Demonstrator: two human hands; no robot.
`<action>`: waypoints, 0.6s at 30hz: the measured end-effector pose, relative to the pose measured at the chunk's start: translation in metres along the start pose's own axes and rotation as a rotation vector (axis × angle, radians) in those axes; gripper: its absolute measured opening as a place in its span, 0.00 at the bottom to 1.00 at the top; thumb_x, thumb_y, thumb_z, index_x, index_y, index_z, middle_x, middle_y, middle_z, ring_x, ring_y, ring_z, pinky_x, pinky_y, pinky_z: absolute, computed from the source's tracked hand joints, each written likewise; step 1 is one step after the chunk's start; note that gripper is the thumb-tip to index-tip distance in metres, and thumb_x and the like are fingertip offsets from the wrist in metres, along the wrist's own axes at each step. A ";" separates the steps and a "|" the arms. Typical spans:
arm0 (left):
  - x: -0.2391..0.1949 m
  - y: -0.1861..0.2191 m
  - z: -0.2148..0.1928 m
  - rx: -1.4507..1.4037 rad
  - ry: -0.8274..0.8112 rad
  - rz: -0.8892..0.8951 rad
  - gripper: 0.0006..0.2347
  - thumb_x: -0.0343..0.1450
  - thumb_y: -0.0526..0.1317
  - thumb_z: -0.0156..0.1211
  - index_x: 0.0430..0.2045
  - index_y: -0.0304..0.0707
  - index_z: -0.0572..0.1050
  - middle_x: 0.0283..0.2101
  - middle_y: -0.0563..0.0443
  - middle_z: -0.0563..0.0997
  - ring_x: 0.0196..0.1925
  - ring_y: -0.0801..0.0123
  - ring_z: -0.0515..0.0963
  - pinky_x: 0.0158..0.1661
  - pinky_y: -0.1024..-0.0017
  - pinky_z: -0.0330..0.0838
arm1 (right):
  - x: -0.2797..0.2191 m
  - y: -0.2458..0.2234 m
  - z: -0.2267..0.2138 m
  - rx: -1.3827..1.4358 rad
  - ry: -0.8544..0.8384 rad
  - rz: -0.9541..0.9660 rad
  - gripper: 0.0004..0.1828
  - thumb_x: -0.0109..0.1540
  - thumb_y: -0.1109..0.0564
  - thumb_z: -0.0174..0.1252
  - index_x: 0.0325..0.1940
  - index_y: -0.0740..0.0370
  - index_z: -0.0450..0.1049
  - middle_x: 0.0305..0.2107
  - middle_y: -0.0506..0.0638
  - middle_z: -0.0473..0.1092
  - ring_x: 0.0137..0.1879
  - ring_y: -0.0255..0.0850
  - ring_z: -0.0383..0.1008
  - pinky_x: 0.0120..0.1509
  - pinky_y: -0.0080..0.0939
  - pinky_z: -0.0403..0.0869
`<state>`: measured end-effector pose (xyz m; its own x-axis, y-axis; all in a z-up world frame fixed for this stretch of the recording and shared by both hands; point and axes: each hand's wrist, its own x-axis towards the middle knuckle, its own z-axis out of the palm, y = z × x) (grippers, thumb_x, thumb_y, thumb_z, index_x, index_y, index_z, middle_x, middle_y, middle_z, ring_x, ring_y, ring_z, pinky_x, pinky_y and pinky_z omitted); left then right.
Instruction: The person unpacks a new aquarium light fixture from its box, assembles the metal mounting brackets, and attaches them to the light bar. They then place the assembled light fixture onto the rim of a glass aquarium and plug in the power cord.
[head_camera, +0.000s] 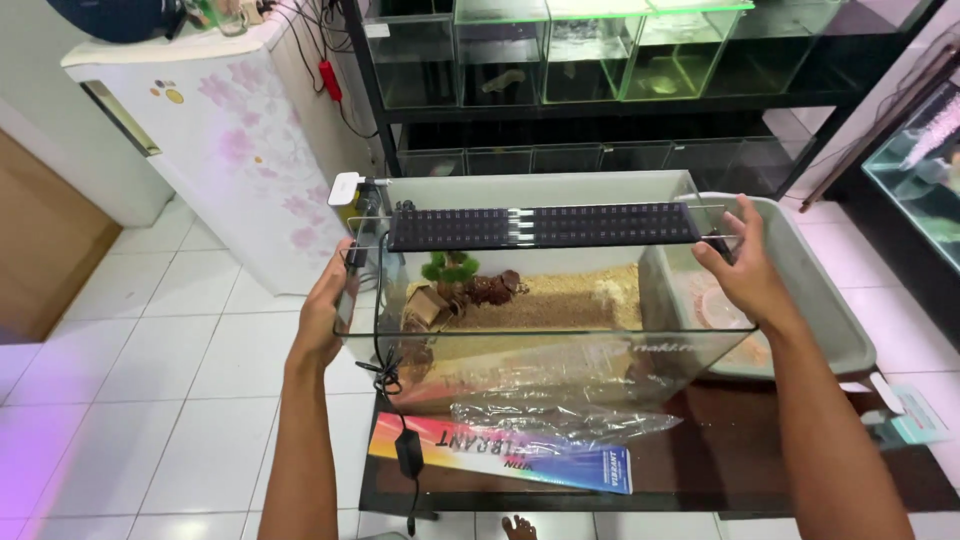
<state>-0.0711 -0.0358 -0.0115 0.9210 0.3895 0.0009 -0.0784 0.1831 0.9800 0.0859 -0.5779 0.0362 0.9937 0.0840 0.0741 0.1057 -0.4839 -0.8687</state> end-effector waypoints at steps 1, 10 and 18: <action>-0.004 -0.004 -0.002 -0.001 -0.008 0.003 0.24 0.82 0.41 0.43 0.78 0.43 0.61 0.85 0.59 0.57 0.87 0.71 0.54 0.81 0.72 0.50 | -0.008 -0.004 -0.002 0.000 0.009 0.000 0.52 0.67 0.42 0.56 0.89 0.42 0.37 0.83 0.59 0.50 0.86 0.55 0.51 0.83 0.57 0.55; -0.079 -0.053 -0.019 0.077 0.035 0.023 0.36 0.77 0.55 0.49 0.83 0.43 0.52 0.83 0.46 0.61 0.84 0.61 0.62 0.77 0.69 0.52 | -0.100 0.041 -0.004 0.174 -0.042 0.054 0.50 0.69 0.46 0.53 0.90 0.46 0.35 0.83 0.60 0.51 0.86 0.44 0.55 0.82 0.49 0.58; -0.163 -0.067 -0.013 0.213 0.141 0.137 0.24 0.85 0.47 0.45 0.77 0.37 0.66 0.78 0.34 0.68 0.81 0.37 0.64 0.75 0.42 0.60 | -0.192 0.077 0.013 0.258 0.035 0.006 0.47 0.71 0.52 0.60 0.90 0.58 0.45 0.75 0.71 0.62 0.76 0.67 0.67 0.78 0.65 0.68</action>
<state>-0.2214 -0.0996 -0.0795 0.8439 0.5221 0.1232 -0.1029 -0.0678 0.9924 -0.0971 -0.6204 -0.0515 0.9954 0.0495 0.0820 0.0918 -0.2458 -0.9650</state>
